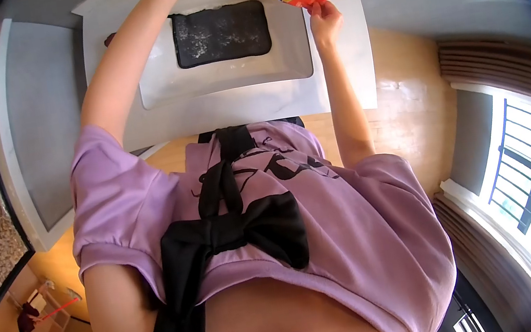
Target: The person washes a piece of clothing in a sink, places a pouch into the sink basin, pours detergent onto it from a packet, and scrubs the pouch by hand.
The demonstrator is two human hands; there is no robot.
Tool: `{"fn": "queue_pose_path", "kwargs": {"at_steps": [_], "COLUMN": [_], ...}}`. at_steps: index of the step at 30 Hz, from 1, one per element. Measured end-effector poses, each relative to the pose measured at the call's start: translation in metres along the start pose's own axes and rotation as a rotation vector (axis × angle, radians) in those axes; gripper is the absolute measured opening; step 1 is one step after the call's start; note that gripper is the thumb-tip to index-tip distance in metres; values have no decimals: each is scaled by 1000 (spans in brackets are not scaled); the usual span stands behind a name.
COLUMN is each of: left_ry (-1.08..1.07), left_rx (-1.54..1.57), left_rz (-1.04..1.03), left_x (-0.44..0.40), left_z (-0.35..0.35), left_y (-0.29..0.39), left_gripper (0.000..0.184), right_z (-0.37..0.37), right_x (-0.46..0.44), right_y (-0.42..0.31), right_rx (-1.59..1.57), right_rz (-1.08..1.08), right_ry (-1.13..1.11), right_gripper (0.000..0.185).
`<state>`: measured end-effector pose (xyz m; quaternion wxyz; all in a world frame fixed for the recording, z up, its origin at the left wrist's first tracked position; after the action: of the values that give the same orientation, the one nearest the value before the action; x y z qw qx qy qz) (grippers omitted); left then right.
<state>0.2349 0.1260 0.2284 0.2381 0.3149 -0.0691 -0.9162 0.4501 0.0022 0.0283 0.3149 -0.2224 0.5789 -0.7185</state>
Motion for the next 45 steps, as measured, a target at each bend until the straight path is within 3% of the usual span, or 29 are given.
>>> {"fn": "queue_pose_path", "kwargs": {"at_steps": [2, 11, 14, 16, 23, 25, 28, 31, 33, 36, 41, 45], "left_ry": [-59, -57, -47, -56, -57, -75, -70, -42, -45, -59, -94, -70], "left_rx": [67, 19, -61, -61, -45, -10, -10, -54, -76, 8, 80, 135], "left_rz": [83, 31, 15, 40, 23, 45, 20, -3, 22, 1, 2, -50], "left_x": [1, 10, 10, 9, 9, 8, 7, 3, 3, 1, 9, 20], "left_z": [-4, 3, 7, 9, 1, -4, -9, -9, -9, -15, -19, -10], "left_y": [-12, -17, -13, -6, -5, -3, -5, 8, 9, 13, 25, 37], "left_gripper": [11, 10, 9, 9, 9, 9, 9, 9, 9, 9, 10, 11], "right_z": [-8, -22, -41, -30, -20, 2, -1, 12, 13, 28, 31, 36], "right_x": [-1, -1, -6, -5, -11, -3, -11, -15, -15, -15, -7, 8], "right_y": [6, 10, 32, 27, 33, 4, 14, 14, 18, 17, 20, 19], "right_rx": [35, 39, 18, -108, -53, 53, 49, -11, 7, 19, 121, 30], "right_rz": [-41, -39, -118, -88, -132, -30, -45, -59, -105, -33, -97, -87], "right_ry": [-27, 36, -125, 9, -11, 140, 28, 104, 38, 121, 14, 10], "right_gripper": [14, 13, 13, 12, 12, 12, 12, 13, 13, 13, 13, 13]}}
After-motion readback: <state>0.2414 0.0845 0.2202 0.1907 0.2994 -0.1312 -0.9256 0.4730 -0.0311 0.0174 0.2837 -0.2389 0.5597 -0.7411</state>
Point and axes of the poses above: each hand's wrist, its own x-axis away from the middle knuckle, its own z-axis out of the back of the hand, y = z × x, the point moved 10 cm from there along -x, towards the middle knuckle, and after that the axes turned 13 degrees about -z, right-handed, at the moved point
